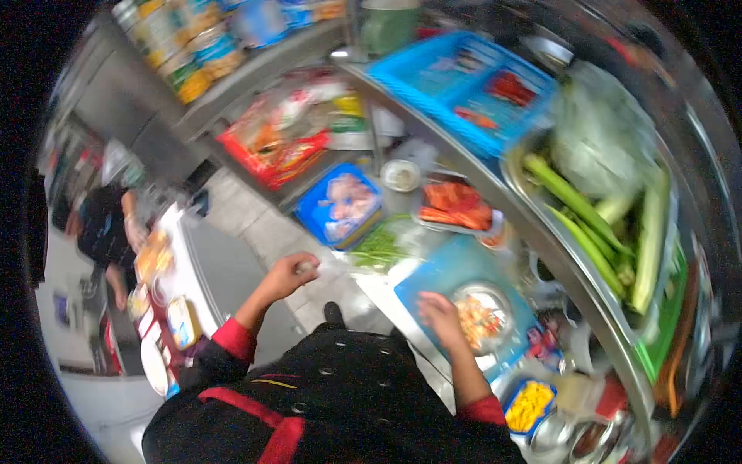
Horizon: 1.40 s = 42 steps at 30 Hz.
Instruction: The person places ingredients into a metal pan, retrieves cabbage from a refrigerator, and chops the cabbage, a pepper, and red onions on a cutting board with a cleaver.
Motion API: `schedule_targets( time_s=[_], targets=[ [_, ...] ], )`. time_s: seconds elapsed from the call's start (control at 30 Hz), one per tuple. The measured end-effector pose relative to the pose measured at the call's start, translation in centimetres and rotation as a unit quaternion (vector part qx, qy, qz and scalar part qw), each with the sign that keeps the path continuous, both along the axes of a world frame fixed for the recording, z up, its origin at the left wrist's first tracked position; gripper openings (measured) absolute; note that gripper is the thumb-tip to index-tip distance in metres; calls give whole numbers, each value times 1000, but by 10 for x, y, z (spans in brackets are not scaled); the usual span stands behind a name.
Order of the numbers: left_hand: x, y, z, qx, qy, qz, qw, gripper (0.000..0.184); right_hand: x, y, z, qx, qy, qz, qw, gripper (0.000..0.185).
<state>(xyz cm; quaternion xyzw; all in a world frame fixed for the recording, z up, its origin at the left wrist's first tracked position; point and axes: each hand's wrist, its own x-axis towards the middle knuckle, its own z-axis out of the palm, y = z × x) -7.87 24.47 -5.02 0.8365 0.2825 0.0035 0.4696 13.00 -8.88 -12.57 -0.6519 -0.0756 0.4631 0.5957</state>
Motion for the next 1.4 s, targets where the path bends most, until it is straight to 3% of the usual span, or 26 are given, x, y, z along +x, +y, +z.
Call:
schedule_targets(
  time_s=[0.1,0.23,0.3,0.37,0.43,0.57,0.7,0.77,0.83,0.87,0.97,1.0,1.03,1.1,1.13,1.2,1.23,1.27,1.3,1.33,1.37,1.4],
  targets=[
    [-64,40,37,31,9,83,996,38,-13,8,-12,-26,8,5,1000,31],
    [-163,106,60,89,-93,210,969,43,-39,38,-47,-42,11,76,996,32],
    [-215,137,87,164,-16,256,952,46,-62,68,-33,-58,25,122,991,32],
    [-282,169,99,207,-9,322,924,45,-93,105,-4,-58,25,172,983,30],
    [-343,184,129,235,-38,423,874,40,-108,136,5,-71,-45,273,959,28],
    [-505,221,144,383,-47,586,713,34,-123,183,-16,-99,-60,335,935,25],
    [-682,236,139,411,-6,680,607,35,-138,224,-18,-162,-117,385,901,24],
    [-728,232,155,375,35,743,553,41,-143,239,-24,-191,-121,399,889,23],
    [-787,239,144,347,54,781,516,53,-140,247,-43,-175,-136,415,882,23],
    [-828,245,128,333,122,777,520,65,-146,256,-36,-181,-162,433,868,23],
    [-867,250,118,307,229,787,484,71,-160,278,-25,-223,-122,401,880,20],
    [-849,250,128,337,202,806,442,68,-161,280,-29,-204,-117,399,887,19],
    [-838,254,135,334,202,805,447,68,-163,277,-31,-209,-116,395,887,19],
    [-818,267,149,499,130,750,414,61,-175,278,-24,-165,-177,425,872,22],
    [-792,273,164,523,74,733,430,57,-178,275,-26,-190,-168,414,874,18],
    [-733,282,194,573,-69,658,483,45,-187,269,-25,-153,-271,446,839,15],
    [-705,289,202,520,-181,649,525,40,-193,269,-14,-136,-290,441,838,18],
    [-673,296,207,463,-285,638,545,38,-186,261,-18,-202,-293,455,816,25],
    [-642,303,205,475,-312,597,566,35,-146,222,-112,-171,-311,405,842,27],
    [-607,306,203,467,-311,573,598,34,-160,224,-89,-167,-403,411,800,25],
    [-565,305,193,459,-335,492,660,32,-180,243,-46,-257,-386,452,762,21],
    [-530,310,177,422,-330,470,702,32,-193,247,-14,-234,-434,454,742,20]
  ],
)
